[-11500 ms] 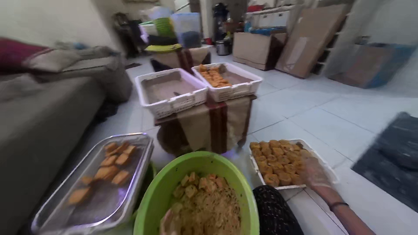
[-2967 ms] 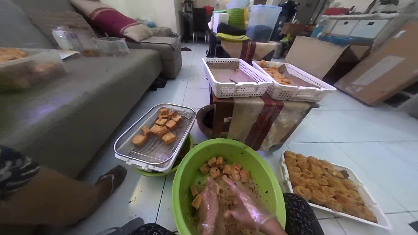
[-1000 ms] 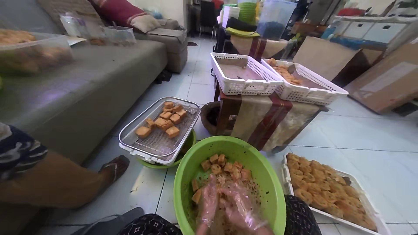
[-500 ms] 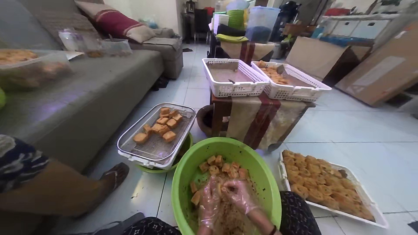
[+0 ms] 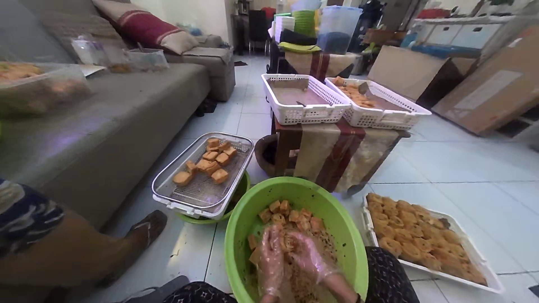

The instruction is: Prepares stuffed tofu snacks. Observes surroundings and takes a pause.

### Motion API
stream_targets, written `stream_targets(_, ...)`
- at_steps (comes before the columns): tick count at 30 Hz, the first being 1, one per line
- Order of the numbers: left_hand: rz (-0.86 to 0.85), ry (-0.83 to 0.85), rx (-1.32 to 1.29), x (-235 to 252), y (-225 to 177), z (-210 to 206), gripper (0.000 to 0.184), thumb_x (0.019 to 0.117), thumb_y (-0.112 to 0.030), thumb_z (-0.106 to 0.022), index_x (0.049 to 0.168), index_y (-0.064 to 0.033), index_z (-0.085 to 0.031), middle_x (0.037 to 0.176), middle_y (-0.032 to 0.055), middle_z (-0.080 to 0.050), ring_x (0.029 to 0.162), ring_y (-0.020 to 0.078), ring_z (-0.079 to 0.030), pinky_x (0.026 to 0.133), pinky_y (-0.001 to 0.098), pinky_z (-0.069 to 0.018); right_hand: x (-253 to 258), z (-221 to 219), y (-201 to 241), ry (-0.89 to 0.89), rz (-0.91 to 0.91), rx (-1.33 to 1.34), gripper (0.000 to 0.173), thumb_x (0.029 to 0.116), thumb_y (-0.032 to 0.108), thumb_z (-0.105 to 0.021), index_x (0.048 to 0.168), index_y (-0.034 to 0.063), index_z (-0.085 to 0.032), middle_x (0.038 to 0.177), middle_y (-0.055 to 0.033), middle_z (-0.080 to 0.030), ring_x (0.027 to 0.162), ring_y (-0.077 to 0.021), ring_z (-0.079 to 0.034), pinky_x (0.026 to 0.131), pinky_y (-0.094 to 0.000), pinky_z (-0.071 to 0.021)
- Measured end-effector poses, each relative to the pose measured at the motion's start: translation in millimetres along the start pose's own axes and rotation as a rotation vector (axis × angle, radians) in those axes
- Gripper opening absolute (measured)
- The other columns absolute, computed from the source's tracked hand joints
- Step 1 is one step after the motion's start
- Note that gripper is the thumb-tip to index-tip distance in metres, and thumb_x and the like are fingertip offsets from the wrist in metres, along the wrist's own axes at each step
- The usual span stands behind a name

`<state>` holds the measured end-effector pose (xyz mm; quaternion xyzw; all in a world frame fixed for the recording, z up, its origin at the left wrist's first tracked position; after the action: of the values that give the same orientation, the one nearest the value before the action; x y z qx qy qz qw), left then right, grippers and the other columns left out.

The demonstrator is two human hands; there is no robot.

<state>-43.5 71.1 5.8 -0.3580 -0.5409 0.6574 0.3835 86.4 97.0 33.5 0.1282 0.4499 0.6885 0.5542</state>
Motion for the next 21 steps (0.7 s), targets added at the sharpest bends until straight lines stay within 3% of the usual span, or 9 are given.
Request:
stream_targets(2,-0.130,-0.085,0.077,1.3,-2.2,6.8,0.032,0.1032,-0.020,-0.056,0.123,0.0031,-0.068,0.119,0.0195,-0.070,0.113,0.0282,-0.067,0.104,0.0465,-0.0505,3.8,9.3,-8.1,-0.061,-0.025,0.072,0.043,0.0910,0.004,-0.071,0.133,0.0009,-0.065,0.129,-0.0181,-0.068,0.114,-0.0258,-0.068,0.101,-0.0394,-0.0543)
stream_targets(4,-0.164,-0.138,0.101,-0.1,-4.1,8.8,0.029,0.1011,-0.017,-0.059,0.116,0.0045,-0.071,0.113,0.0200,-0.072,0.109,0.0290,-0.069,0.102,0.0465,-0.0516,1.0,19.2,-6.8,-0.123,0.013,0.185,0.038,0.0926,0.003,-0.069,0.131,-0.0005,-0.066,0.129,-0.0163,-0.069,0.113,-0.0224,-0.069,0.101,-0.0362,-0.0550)
stream_targets(7,-0.141,-0.135,0.115,-2.9,-6.3,3.7,0.029,0.1015,-0.014,-0.057,0.117,0.0064,-0.070,0.114,0.0213,-0.071,0.109,0.0300,-0.069,0.101,0.0456,-0.0523,-10.6,22.9,-1.1,-0.225,0.132,0.243,0.036,0.0994,0.003,-0.058,0.134,-0.0015,-0.065,0.133,-0.0157,-0.068,0.122,-0.0201,-0.066,0.108,-0.0346,-0.0509)
stream_targets(9,-0.121,-0.122,0.106,-3.4,-1.4,-0.5,0.030,0.1021,-0.012,-0.054,0.119,0.0060,-0.070,0.116,0.0214,-0.071,0.111,0.0303,-0.069,0.103,0.0463,-0.0512,-22.6,16.5,4.6,-0.305,0.206,0.152,0.036,0.0975,-0.002,-0.054,0.131,0.0005,-0.068,0.129,-0.0155,-0.070,0.122,-0.0229,-0.067,0.110,-0.0381,-0.0493)
stream_targets(11,-0.013,-0.071,0.074,-4.5,6.0,-3.0,0.034,0.1056,-0.017,-0.049,0.122,0.0044,-0.069,0.118,0.0204,-0.071,0.115,0.0295,-0.067,0.105,0.0475,-0.0484,-29.0,8.3,5.6,-0.327,0.187,0.011,0.036,0.0953,0.000,-0.058,0.125,0.0098,-0.075,0.121,-0.0117,-0.074,0.117,-0.0238,-0.069,0.107,-0.0423,-0.0514)
stream_targets(13,0.119,-0.016,0.090,-4.8,12.1,-1.6,0.045,0.1097,-0.031,-0.041,0.115,0.0028,-0.071,0.107,0.0192,-0.072,0.103,0.0286,-0.068,0.096,0.0499,-0.0510,-24.4,5.8,7.1,-0.331,0.144,-0.084,0.026,0.0908,0.008,-0.067,0.111,0.0142,-0.082,0.110,-0.0116,-0.076,0.110,-0.0281,-0.068,0.103,-0.0470,-0.0513)
stream_targets(16,0.145,0.096,0.093,0.9,19.7,-9.7,0.058,0.1110,-0.038,-0.032,0.101,0.0044,-0.071,0.089,0.0177,-0.069,0.087,0.0264,-0.067,0.084,0.0474,-0.0538,0.6,1.1,4.9,-0.204,0.050,-0.185,0.020,0.0887,0.014,-0.070,0.105,0.0049,-0.077,0.114,-0.0145,-0.072,0.116,-0.0298,-0.065,0.107,-0.0468,-0.0474)
stream_targets(19,0.110,0.162,0.076,0.4,15.0,-14.9,0.052,0.1122,-0.031,-0.030,0.126,0.0046,-0.065,0.118,0.0218,-0.068,0.112,0.0276,-0.065,0.102,0.0460,-0.0486,17.1,2.0,0.0,-0.084,0.029,-0.193,0.028,0.0934,0.012,-0.063,0.119,0.0035,-0.073,0.126,-0.0153,-0.069,0.125,-0.0278,-0.061,0.112,-0.0442,-0.0442)
stream_targets(21,0.034,0.217,0.044,1.2,11.1,-16.8,0.048,0.1120,-0.025,-0.028,0.137,0.0012,-0.059,0.134,0.0202,-0.062,0.127,0.0257,-0.059,0.111,0.0436,-0.0431,24.0,0.6,-1.3,0.031,0.054,-0.112,0.032,0.1024,0.014,-0.055,0.127,-0.0019,-0.067,0.129,-0.0206,-0.066,0.125,-0.0292,-0.061,0.112,-0.0438,-0.0441)
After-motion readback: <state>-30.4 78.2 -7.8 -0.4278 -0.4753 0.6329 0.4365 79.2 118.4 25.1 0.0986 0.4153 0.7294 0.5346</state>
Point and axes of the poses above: each hand's wrist, its own x-axis towards the middle knuckle, its own z-axis out of the back of the hand, y = z × x, the point moved 9 cm from there along x, towards the middle knuckle
